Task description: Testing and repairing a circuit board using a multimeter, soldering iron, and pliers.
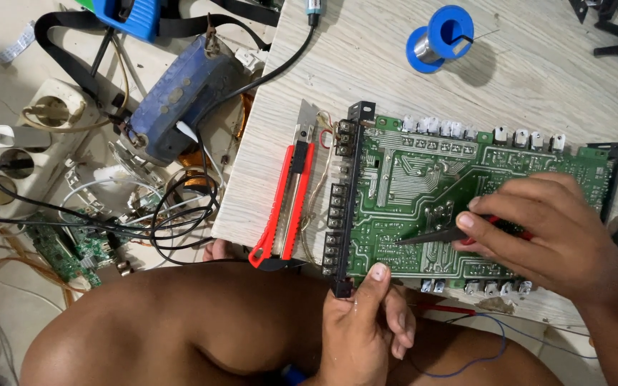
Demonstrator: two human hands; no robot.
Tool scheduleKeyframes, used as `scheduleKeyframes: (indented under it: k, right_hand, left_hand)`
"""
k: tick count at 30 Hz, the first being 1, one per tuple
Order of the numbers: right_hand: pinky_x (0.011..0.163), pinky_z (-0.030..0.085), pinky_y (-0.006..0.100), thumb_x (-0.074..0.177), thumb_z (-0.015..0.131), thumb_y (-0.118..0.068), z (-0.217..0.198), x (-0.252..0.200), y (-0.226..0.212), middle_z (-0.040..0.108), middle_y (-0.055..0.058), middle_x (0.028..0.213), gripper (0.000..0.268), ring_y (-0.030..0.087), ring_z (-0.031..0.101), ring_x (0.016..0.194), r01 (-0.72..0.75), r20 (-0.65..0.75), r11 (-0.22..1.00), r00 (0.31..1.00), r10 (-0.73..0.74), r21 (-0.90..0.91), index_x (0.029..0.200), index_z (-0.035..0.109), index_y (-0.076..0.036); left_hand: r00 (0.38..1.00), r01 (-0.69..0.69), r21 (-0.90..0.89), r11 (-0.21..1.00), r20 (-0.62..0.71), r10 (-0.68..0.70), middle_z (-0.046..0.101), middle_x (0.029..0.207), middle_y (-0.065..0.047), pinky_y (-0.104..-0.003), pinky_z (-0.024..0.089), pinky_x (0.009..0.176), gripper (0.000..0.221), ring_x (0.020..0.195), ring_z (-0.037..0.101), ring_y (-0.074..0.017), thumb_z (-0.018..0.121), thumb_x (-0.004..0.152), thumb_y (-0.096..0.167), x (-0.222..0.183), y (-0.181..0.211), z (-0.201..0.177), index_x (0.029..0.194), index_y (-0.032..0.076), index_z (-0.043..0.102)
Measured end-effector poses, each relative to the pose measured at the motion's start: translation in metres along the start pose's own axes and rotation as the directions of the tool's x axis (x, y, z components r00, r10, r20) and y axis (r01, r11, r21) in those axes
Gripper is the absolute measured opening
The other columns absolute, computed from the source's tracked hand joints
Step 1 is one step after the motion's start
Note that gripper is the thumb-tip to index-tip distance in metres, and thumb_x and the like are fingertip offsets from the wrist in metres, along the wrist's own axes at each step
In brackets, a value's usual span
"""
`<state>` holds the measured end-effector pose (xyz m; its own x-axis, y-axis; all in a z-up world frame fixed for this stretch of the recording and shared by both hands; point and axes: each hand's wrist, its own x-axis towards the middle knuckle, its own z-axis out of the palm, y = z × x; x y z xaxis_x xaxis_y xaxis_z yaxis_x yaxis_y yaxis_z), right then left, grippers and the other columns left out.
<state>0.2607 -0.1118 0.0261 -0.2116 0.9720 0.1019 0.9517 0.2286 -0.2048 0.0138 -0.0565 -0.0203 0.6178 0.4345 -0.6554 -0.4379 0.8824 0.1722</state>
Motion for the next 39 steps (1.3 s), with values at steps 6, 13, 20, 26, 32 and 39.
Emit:
scheduleKeyframes:
  k: [6,13,20,26,32,39]
  right_hand:
    - [0.098,0.044,0.044,0.08,0.083,-0.025,0.003,-0.002,0.004,0.072,0.005,0.113,0.032,0.023,0.063,0.102,0.011,0.01,1.0,1.0,-0.011,-0.003,0.11,0.076,-0.017]
    - [0.095,0.043,0.045,0.079,0.081,-0.025,-0.003,0.006,0.002,0.072,0.005,0.111,0.033,0.021,0.063,0.099,0.02,0.063,1.0,0.998,-0.019,-0.015,0.11,0.076,-0.017]
    - [0.086,0.047,0.04,0.075,0.082,-0.028,-0.012,0.007,0.0,0.071,0.001,0.11,0.046,0.019,0.066,0.099,-0.047,0.171,0.999,0.984,0.043,0.02,0.119,0.072,-0.017]
    - [0.089,0.048,0.042,0.076,0.079,-0.023,-0.019,0.012,-0.008,0.071,0.0,0.112,0.045,0.021,0.065,0.102,-0.141,0.212,0.988,0.969,0.124,0.065,0.12,0.073,-0.014]
    - [0.086,0.052,0.038,0.076,0.078,-0.021,-0.023,0.01,-0.014,0.071,0.002,0.112,0.043,0.022,0.066,0.103,-0.218,0.235,0.968,0.954,0.185,0.123,0.118,0.075,-0.012]
    - [0.083,0.053,0.035,0.075,0.08,-0.027,-0.02,0.004,-0.017,0.073,-0.001,0.111,0.045,0.019,0.066,0.102,-0.353,0.292,0.93,0.904,0.311,0.101,0.118,0.076,-0.015]
  left_hand:
    - [1.0,0.012,0.004,1.0,-0.006,-0.012,0.05,0.051,-0.009,-0.028,0.034,0.034,0.03,0.039,0.048,-0.018,0.048,0.109,0.007,0.0,0.001,0.001,0.083,-0.005,0.056]
    - [1.0,0.023,0.039,0.999,-0.021,-0.023,0.05,0.05,-0.01,-0.028,0.035,0.034,0.037,0.038,0.048,-0.0183,0.05,0.11,0.01,0.0,0.002,0.0,0.075,-0.004,0.056]
    - [1.0,0.016,0.028,0.999,0.005,-0.016,0.05,0.051,-0.01,-0.028,0.035,0.034,0.037,0.038,0.048,-0.0182,0.048,0.11,0.01,0.0,0.0,-0.002,0.077,-0.004,0.055]
    - [1.0,0.015,0.068,0.998,0.008,-0.015,0.05,0.05,-0.01,-0.028,0.035,0.035,0.042,0.04,0.049,-0.0184,0.049,0.11,0.011,0.0,0.0,-0.002,0.07,-0.002,0.055]
    - [1.0,0.006,0.109,0.994,0.009,-0.007,0.05,0.049,-0.01,-0.027,0.035,0.036,0.048,0.039,0.048,-0.0177,0.049,0.11,0.013,0.0,0.002,0.001,0.064,0.0,0.055]
    - [1.0,0.025,0.109,0.994,-0.013,-0.023,0.05,0.047,-0.011,-0.027,0.034,0.036,0.05,0.039,0.048,-0.0176,0.051,0.11,0.017,-0.001,0.002,0.002,0.062,0.002,0.054]
